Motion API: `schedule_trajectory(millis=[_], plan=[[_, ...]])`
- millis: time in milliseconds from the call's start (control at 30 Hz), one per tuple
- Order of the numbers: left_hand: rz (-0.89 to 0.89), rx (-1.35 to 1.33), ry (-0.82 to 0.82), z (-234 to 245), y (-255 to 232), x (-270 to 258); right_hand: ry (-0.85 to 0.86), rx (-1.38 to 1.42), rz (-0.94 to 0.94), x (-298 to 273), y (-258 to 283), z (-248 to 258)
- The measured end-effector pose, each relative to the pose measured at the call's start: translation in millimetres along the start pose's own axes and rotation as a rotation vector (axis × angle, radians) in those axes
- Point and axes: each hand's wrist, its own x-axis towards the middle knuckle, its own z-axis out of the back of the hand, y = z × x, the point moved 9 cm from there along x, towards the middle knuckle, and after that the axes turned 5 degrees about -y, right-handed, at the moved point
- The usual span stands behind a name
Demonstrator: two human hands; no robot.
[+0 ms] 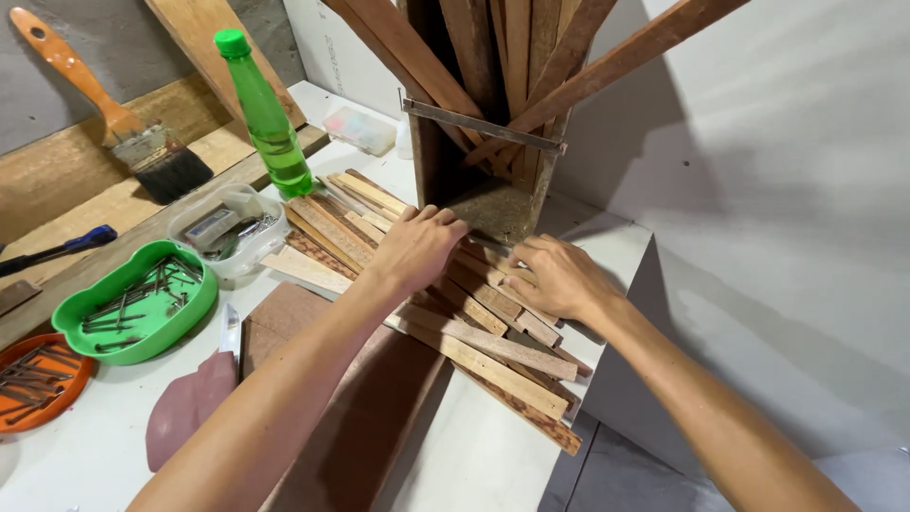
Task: Measuring and marking wood pieces for a project using a tape measure and ruler.
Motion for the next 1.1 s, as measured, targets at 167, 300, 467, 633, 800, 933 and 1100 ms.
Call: schedule_trajectory(millis=[167, 300, 467, 633, 800, 933, 1100], plan=[[0.08, -0.179, -0.045, -4, 13, -7, 0.032, 0.092, -0.086, 9, -8, -11], [0.104, -0.177, -0.021, -23, 19, -11, -0.061, 0.08, 0.04, 13, -17, -27], [0.092, -0.137, -0.109, 18, 8, -18, -0.303, 0.07, 0.264, -7, -7, -5], [0.028, 0.059, -0.304, 90, -9, -35, -0.422, 0.014, 0.378, -48, 15, 42], [-0.046, 0.08, -0.307, 128, -40, -55, -0.77, -0.198, 0.506, -104, 76, 108], [-0.059, -0.021, -0.394, 154, -68, -83, -0.879, -0.219, 0.543, -124, 104, 103], [-0.05, 0.123, -0.429, 196, -89, -129, -0.866, -0.184, 0.583, -142, 133, 98]])
